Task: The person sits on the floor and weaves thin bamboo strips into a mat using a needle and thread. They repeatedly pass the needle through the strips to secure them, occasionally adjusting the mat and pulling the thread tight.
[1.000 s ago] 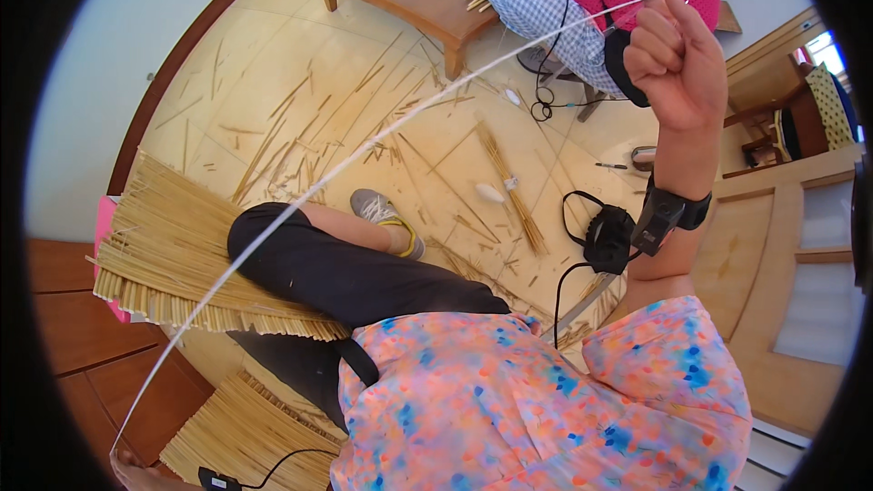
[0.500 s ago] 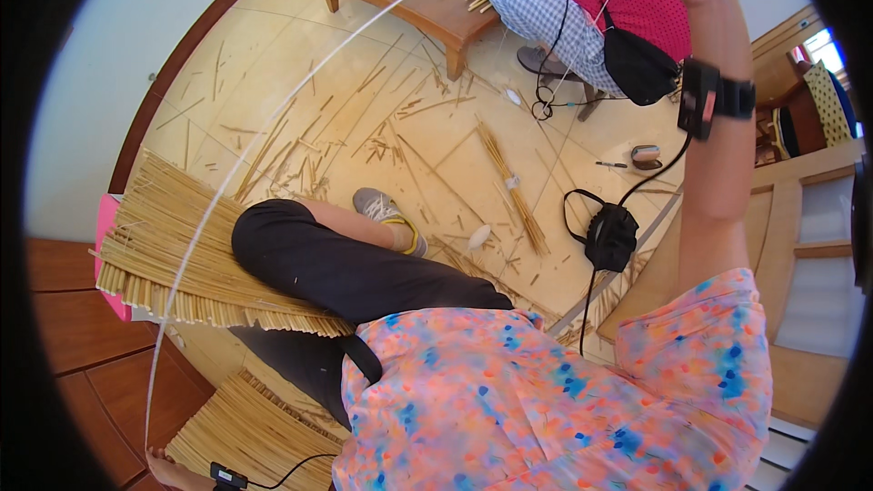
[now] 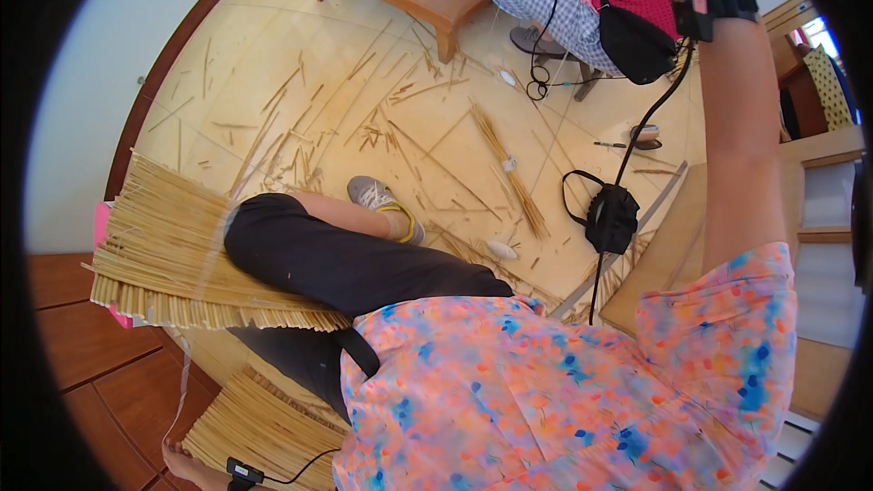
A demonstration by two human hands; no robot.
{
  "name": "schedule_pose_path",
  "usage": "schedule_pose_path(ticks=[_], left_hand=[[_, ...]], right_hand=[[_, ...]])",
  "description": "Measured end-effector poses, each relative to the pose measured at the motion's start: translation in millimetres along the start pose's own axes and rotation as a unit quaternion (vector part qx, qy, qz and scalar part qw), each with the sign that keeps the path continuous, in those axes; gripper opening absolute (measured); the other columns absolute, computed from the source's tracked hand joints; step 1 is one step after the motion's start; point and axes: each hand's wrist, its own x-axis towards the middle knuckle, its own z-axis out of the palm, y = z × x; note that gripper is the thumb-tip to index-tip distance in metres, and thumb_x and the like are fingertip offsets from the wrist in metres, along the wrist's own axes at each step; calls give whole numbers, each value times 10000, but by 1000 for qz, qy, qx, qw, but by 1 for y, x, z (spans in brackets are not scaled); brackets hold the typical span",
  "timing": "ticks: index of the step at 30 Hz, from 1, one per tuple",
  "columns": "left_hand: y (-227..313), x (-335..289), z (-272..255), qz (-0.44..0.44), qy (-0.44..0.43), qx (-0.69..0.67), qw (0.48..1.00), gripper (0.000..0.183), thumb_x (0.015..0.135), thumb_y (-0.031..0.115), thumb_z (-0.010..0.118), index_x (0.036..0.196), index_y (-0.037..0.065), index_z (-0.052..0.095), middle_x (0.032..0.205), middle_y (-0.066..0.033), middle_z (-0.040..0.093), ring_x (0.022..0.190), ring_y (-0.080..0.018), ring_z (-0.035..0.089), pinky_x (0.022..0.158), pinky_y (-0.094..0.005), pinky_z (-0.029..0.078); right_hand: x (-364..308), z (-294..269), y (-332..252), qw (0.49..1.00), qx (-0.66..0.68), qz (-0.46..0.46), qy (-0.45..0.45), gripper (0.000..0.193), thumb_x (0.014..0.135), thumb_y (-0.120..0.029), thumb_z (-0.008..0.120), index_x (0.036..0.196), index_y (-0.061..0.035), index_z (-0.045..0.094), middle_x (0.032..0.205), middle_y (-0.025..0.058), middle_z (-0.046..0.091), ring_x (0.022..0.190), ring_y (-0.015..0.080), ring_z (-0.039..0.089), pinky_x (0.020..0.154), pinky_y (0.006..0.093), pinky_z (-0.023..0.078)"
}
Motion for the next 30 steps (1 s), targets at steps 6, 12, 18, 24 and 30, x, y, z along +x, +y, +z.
schedule_pose_path(ticks=[6,12,18,24,30], left_hand=[[-5,11,-6,23,-10,-22,999,259,950,280,635,1044,50,710,894,-22,636,684,-87,539,540,-233,359],[-27,88,-59,-6,-56,34,998,246,965,268,601,1023,58,715,886,3,647,658,-76,506,559,-234,361],[-6,71,-79,100,-68,0,993,253,970,290,592,998,68,711,822,21,601,638,-72,481,562,-225,353],[167,-169,-45,299,-98,-116,942,125,902,87,604,881,-27,652,724,-166,659,564,-226,581,488,-305,450],[173,-223,-79,389,-181,-99,898,162,1011,158,541,1030,26,632,834,-107,631,625,-157,517,548,-264,406]], right_hand=[[-31,22,83,917,-367,70,-137,322,954,-252,656,1178,-20,675,596,-59,443,485,51,354,454,229,281],[-58,53,190,768,-533,159,-318,353,933,-262,681,1187,-17,704,617,-46,496,513,62,390,481,245,307],[-63,66,216,800,-413,241,-363,299,703,-283,872,819,-36,749,566,50,567,434,159,456,394,355,335],[-69,103,206,730,-582,-90,-348,301,762,-322,795,776,-27,734,676,111,674,637,232,639,611,355,503],[-146,229,143,826,-366,-122,-410,239,798,-226,797,928,-41,717,641,31,587,594,126,538,562,301,427]])
